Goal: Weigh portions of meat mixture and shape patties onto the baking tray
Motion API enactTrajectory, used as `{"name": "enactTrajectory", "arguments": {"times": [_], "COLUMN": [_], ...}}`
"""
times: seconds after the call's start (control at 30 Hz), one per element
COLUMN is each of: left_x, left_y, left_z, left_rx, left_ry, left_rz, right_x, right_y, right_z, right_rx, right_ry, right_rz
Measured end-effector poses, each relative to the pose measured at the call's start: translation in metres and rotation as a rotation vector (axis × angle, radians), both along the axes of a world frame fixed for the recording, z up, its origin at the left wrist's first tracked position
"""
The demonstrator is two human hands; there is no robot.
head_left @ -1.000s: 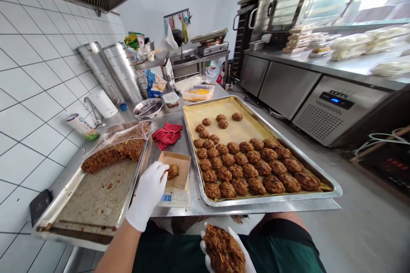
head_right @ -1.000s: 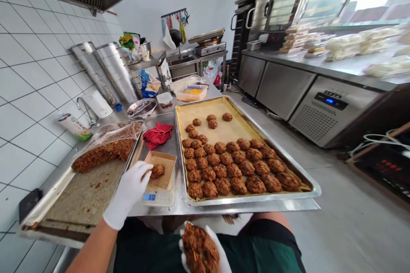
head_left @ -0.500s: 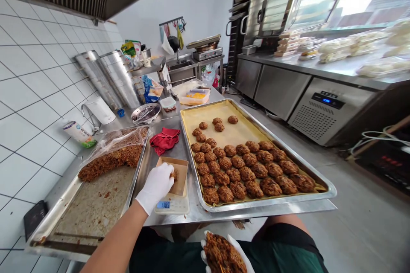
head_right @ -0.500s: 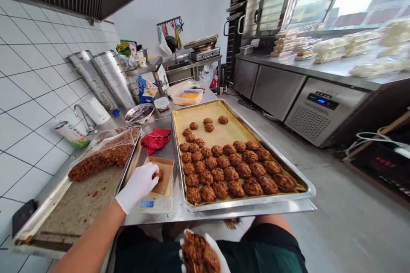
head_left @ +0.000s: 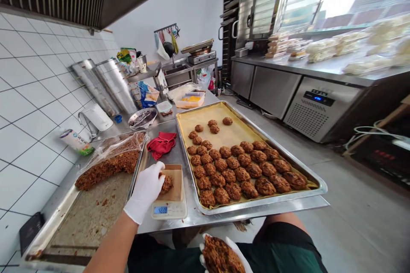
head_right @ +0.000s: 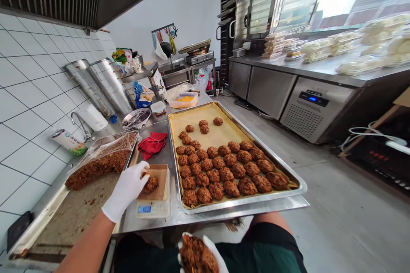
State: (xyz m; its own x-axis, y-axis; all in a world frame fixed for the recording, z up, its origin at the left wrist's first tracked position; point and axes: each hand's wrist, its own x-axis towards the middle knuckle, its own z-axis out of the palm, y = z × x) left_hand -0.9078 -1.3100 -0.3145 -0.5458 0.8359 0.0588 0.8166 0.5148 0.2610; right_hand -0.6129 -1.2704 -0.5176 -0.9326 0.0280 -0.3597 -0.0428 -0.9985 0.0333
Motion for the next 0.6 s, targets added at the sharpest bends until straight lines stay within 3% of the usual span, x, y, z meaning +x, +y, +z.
{"name": "enactTrajectory", "arguments": {"times": [0.1,0.2,0.3,0.4,0.5,0.6], "left_x": [0.015,0.057,0.114,0.158,0.176,0.178], "left_y": [-0.010,-0.021,-0.031,-0.038,-0.043,-0.046], "left_z": [0.016,0.018,-0.007,-0.045,-0.070,-0.076], "left_rx": [0.124,0.204,0.119,0.030,0.051,0.119], "left_ry": [-0.056,-0.226,-0.364,-0.288,-0.193,-0.166], "left_rz": [0.024,-0.030,-0.164,-0.330,-0.373,-0.326], "right_x": [-0.002,-0.003,-0.001,0.004,0.010,0.012], "right_y": [-0.001,-0.002,0.002,0.022,0.064,0.111], "right_z": [-0.002,0.006,0.018,0.029,0.039,0.047], "right_rx": [-0.005,-0.015,0.069,0.168,0.197,0.215], "right_ry": [-0.034,-0.053,-0.065,-0.098,-0.115,-0.135], "right_rz": [0.002,0.013,0.005,-0.004,-0.002,-0.003]}}
